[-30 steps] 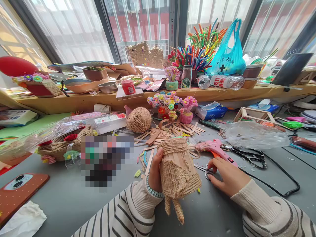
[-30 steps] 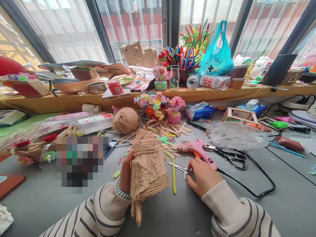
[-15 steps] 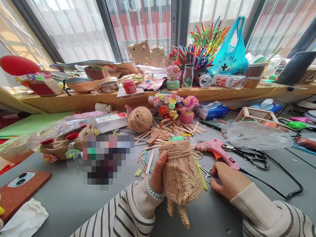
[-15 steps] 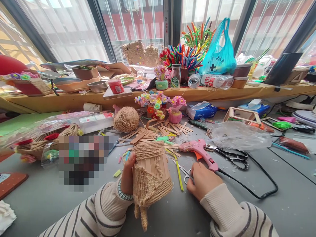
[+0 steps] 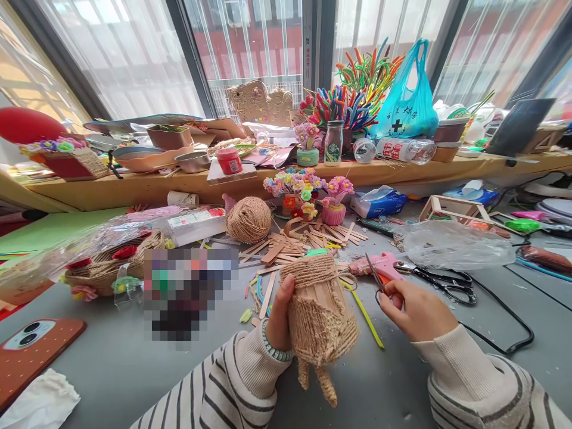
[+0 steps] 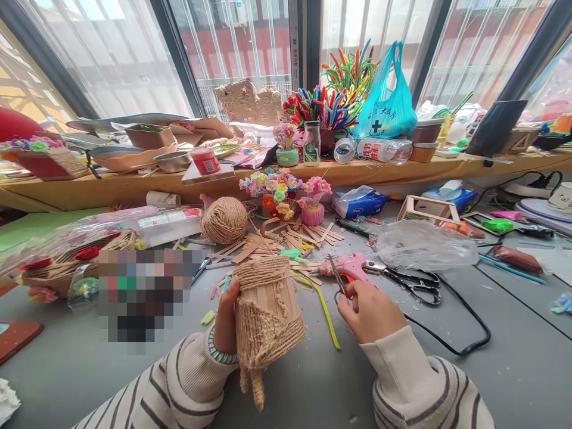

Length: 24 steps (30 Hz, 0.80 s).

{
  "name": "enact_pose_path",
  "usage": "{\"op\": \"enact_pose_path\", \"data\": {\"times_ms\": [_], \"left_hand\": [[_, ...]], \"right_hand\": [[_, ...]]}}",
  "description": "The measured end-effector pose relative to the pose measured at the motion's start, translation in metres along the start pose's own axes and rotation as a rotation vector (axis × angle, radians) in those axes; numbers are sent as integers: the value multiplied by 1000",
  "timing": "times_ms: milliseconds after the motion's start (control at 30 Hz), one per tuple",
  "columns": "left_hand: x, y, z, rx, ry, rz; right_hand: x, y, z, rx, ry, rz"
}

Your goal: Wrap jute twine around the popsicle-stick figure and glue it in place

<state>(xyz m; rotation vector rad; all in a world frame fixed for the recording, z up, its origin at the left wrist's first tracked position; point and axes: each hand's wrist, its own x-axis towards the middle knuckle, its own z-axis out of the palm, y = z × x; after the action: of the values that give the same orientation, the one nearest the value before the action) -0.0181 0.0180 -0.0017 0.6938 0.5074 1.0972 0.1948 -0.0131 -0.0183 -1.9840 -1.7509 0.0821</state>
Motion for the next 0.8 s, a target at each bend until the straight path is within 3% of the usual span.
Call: {"op": "enact_pose_path", "data": {"times_ms": [67, 133, 200, 300, 367, 500, 800], "left_hand": [[0, 0, 0, 15, -11, 14], [0, 0, 1, 36, -1, 37], [0, -1, 0, 55, 18, 63], [0, -2, -2, 78, 49, 98], [0, -2, -2, 106, 63, 141], [-2, -2, -1, 203, 63, 213], [-3, -2, 0, 233, 25, 218]], "right_hand": [[2, -3, -8, 207, 51, 23], [3, -8, -16, 463, -2, 62], [2, -14, -21, 751, -197, 23], [-2, -22, -28, 1043, -519, -172], [-7, -26, -33, 1061, -645, -234], [-12, -28, -36, 938, -818, -182], [-13, -25, -26, 903, -840, -196]]}}
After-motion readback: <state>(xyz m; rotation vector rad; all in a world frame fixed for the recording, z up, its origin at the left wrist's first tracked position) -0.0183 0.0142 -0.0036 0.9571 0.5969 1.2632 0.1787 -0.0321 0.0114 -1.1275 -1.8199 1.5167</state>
